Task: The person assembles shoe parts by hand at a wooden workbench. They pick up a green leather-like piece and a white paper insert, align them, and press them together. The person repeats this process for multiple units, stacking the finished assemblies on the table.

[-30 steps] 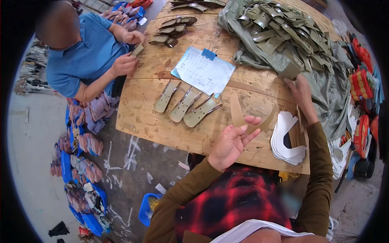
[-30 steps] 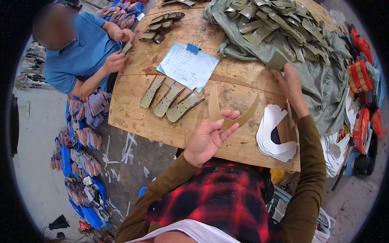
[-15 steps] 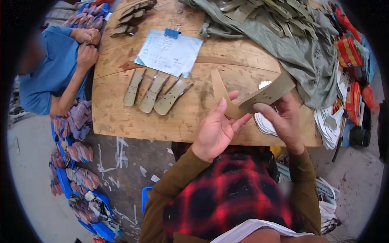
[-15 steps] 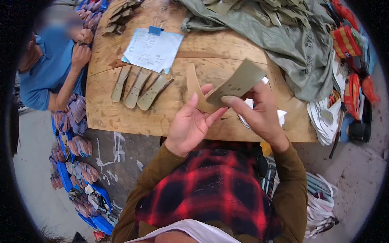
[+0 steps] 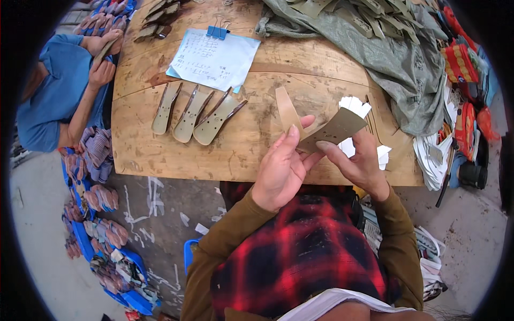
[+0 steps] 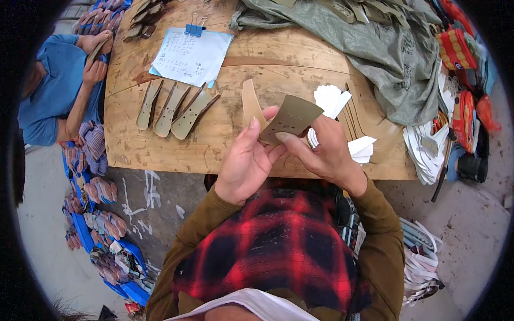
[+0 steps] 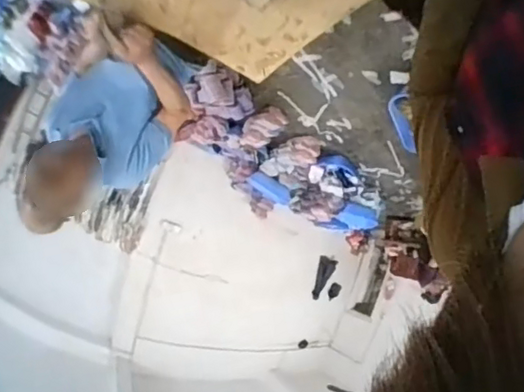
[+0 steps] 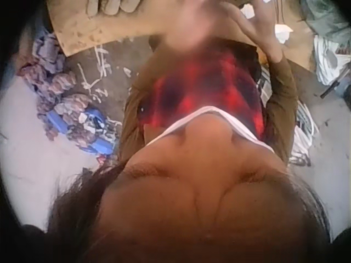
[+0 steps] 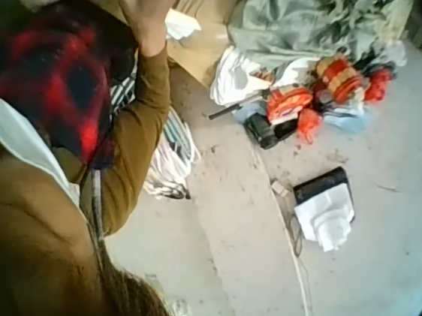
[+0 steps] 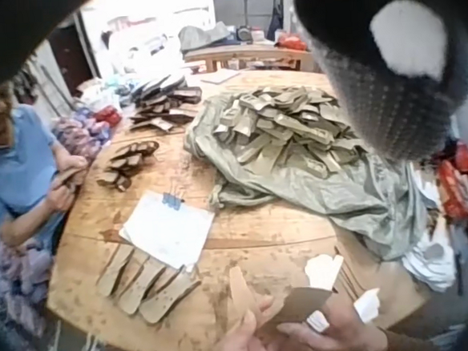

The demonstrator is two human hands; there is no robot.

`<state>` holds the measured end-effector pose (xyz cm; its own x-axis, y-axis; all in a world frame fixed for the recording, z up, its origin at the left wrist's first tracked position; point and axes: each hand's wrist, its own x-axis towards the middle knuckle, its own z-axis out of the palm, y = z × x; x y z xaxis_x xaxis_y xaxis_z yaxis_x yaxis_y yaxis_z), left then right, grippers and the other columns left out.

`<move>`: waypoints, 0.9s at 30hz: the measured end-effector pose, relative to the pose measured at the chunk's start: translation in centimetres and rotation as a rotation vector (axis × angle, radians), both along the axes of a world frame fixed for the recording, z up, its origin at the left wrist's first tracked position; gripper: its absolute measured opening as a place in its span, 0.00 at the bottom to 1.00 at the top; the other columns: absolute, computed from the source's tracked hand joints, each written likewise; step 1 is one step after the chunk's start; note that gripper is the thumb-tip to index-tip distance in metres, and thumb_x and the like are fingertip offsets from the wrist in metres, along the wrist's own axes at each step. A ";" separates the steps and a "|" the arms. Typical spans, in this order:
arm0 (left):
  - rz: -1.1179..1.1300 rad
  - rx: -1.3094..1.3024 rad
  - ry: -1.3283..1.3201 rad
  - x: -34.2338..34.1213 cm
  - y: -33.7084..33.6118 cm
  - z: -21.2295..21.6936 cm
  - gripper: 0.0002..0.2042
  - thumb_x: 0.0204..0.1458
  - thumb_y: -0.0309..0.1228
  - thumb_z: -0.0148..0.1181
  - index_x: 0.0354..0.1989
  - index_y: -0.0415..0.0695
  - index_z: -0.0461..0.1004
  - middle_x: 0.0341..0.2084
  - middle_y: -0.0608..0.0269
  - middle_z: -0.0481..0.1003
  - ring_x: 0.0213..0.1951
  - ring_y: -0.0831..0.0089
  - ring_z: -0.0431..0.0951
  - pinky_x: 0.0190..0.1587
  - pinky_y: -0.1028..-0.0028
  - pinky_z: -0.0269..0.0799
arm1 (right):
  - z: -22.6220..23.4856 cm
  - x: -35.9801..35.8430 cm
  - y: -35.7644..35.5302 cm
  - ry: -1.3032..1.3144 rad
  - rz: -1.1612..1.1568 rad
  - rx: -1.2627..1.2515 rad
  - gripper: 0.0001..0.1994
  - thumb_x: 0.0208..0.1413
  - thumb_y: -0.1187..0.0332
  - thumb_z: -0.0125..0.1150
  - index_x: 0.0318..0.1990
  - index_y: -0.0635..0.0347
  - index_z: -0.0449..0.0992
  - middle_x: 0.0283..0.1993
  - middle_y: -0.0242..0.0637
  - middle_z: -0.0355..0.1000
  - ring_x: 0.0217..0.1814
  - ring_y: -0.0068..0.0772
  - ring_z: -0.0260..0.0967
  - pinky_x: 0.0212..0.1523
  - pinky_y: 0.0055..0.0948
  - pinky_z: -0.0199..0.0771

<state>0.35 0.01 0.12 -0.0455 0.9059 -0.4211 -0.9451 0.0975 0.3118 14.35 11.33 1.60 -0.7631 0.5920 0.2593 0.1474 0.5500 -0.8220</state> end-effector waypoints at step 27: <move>-0.082 0.039 0.676 -3.2 0.6 1.4 0.17 0.66 0.38 0.49 0.54 0.38 0.72 0.44 0.55 0.78 0.45 0.71 0.78 0.49 0.72 0.74 | -1.7 0.4 -1.3 0.166 0.036 0.342 0.23 0.40 0.80 0.71 0.46 0.67 0.70 0.37 0.47 0.74 0.34 0.49 0.74 0.33 0.38 0.76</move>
